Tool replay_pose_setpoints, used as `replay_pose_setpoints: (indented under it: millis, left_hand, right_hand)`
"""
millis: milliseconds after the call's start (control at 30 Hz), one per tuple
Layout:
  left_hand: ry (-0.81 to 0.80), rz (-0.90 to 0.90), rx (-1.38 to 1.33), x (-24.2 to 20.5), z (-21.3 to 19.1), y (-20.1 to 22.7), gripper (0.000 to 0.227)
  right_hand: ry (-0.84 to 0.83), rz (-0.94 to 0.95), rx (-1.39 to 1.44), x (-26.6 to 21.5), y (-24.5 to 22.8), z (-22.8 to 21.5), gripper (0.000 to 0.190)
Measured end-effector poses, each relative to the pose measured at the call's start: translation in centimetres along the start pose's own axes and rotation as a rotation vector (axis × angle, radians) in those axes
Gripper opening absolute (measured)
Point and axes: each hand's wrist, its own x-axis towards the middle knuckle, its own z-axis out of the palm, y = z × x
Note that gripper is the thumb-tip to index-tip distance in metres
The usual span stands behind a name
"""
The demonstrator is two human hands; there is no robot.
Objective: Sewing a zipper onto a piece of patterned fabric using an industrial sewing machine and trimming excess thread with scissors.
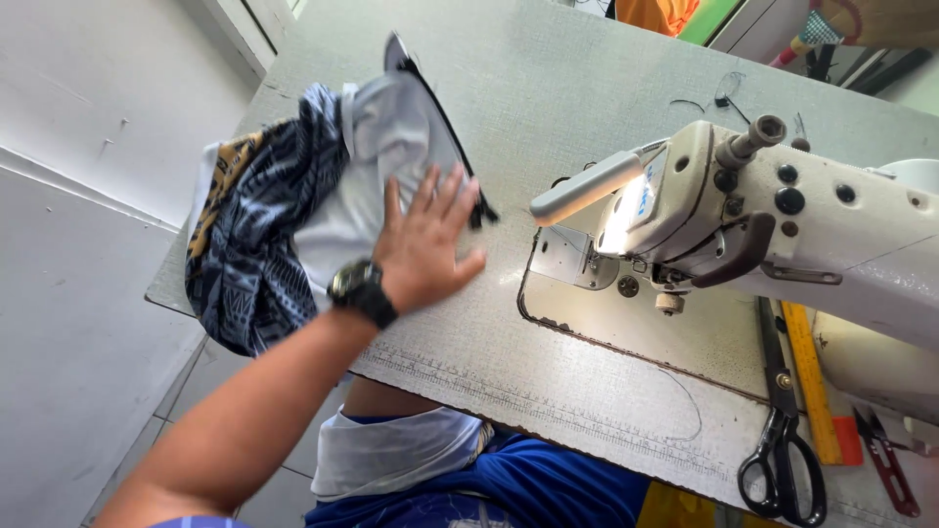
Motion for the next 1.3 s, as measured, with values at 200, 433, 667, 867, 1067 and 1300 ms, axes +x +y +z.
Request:
replay_pose_setpoints:
  millis: [200,433,667,867,1067,1300]
  left_hand:
    - [-0.002,0.098,-0.155,-8.2,-0.9,2.0,0.078]
    - [0.254,0.342,-0.113,-8.1,-2.6,0.0,0.034]
    - [0.242,0.309,-0.127,-9.1,-1.5,-1.8,0.037]
    - [0.326,0.186,-0.059,-9.6,-1.9,-1.8,0.037]
    - [0.316,0.181,-0.06,-9.5,-1.9,-1.6,0.037]
    - [0.266,0.216,-0.076,-9.4,-1.9,-1.6,0.04]
  right_hand:
    - [-0.049,-0.095,-0.44,-4.1,-6.8,4.1,0.057]
    - [-0.307,0.028,-0.582,-2.3,-6.2,2.7,0.071]
    - [-0.256,0.22,0.169,-4.2,-9.9,1.0,0.056]
    - [-0.497,0.69,0.824,-9.3,-12.5,0.6,0.091]
    - [-0.88,0.354,0.788,-11.9,-19.1,6.7,0.086]
    - [-0.681,0.196,0.981,-11.2,-24.6,7.5,0.075]
